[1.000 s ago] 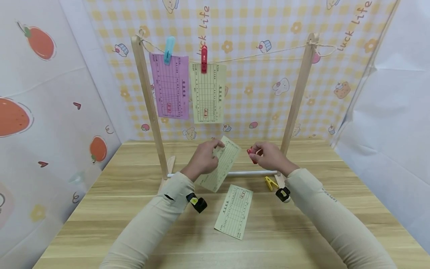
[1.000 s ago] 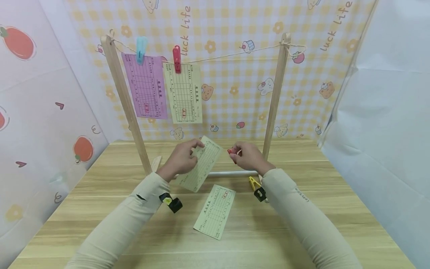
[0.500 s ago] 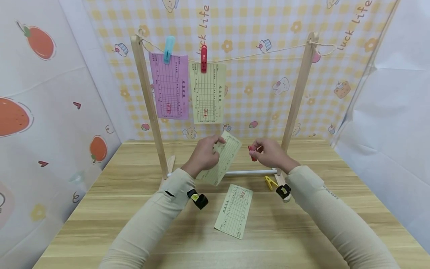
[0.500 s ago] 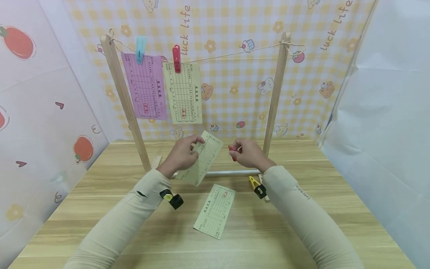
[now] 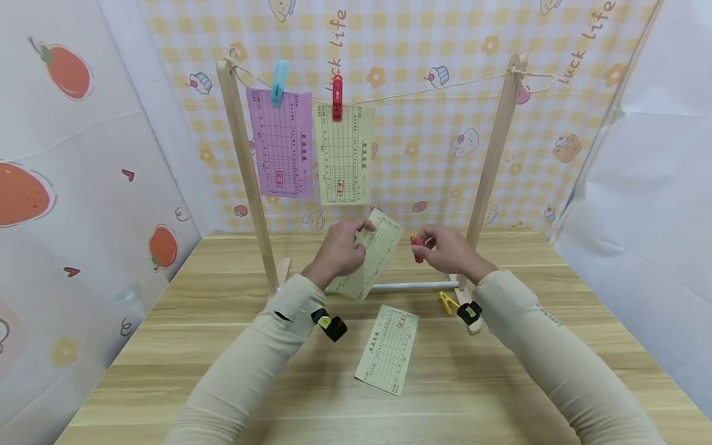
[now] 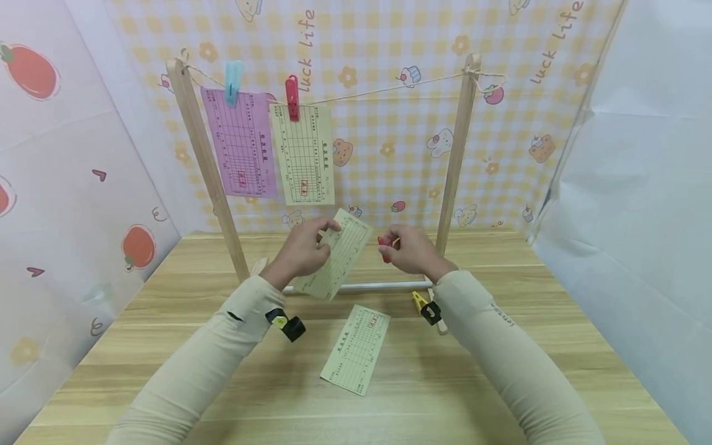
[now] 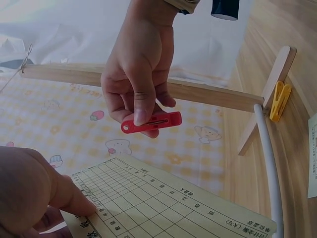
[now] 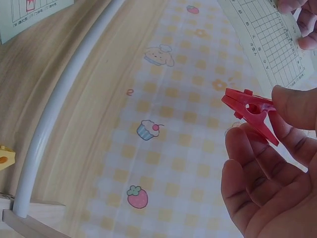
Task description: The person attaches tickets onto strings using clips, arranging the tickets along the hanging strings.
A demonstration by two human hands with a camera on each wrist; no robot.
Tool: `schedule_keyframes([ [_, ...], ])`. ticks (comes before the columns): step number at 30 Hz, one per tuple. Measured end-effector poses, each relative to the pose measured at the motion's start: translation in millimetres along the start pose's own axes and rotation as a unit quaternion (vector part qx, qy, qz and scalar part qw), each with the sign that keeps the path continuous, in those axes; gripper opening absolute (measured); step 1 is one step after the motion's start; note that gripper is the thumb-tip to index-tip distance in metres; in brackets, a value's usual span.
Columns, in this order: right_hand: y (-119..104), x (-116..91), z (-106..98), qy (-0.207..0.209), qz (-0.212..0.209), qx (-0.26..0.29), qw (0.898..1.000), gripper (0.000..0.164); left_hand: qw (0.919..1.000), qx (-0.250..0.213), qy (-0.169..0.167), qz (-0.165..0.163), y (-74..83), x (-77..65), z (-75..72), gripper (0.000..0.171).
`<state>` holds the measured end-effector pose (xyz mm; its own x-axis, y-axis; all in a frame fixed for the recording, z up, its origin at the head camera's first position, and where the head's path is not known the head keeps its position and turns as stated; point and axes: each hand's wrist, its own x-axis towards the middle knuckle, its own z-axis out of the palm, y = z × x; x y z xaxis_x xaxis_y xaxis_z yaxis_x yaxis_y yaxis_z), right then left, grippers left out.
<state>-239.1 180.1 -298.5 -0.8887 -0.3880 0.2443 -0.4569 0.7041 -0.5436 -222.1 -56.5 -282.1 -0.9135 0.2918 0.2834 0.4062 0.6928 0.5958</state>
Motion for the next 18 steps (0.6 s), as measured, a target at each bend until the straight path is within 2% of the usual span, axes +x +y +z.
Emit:
schedule_keyframes([
  [12, -5.8, 3.2, -7.6, 0.009, -0.011, -0.013, 1.000, 0.007, 0.9997, 0.000, 0.013, 0.021, 8.2, 3.3, -4.9, 0.042],
  [18, -8.4, 5.9, -10.7, 0.012, -0.019, -0.010, 1.000, 0.007, 0.9997, 0.000, 0.012, 0.019, 12.1, 5.7, -7.9, 0.041],
])
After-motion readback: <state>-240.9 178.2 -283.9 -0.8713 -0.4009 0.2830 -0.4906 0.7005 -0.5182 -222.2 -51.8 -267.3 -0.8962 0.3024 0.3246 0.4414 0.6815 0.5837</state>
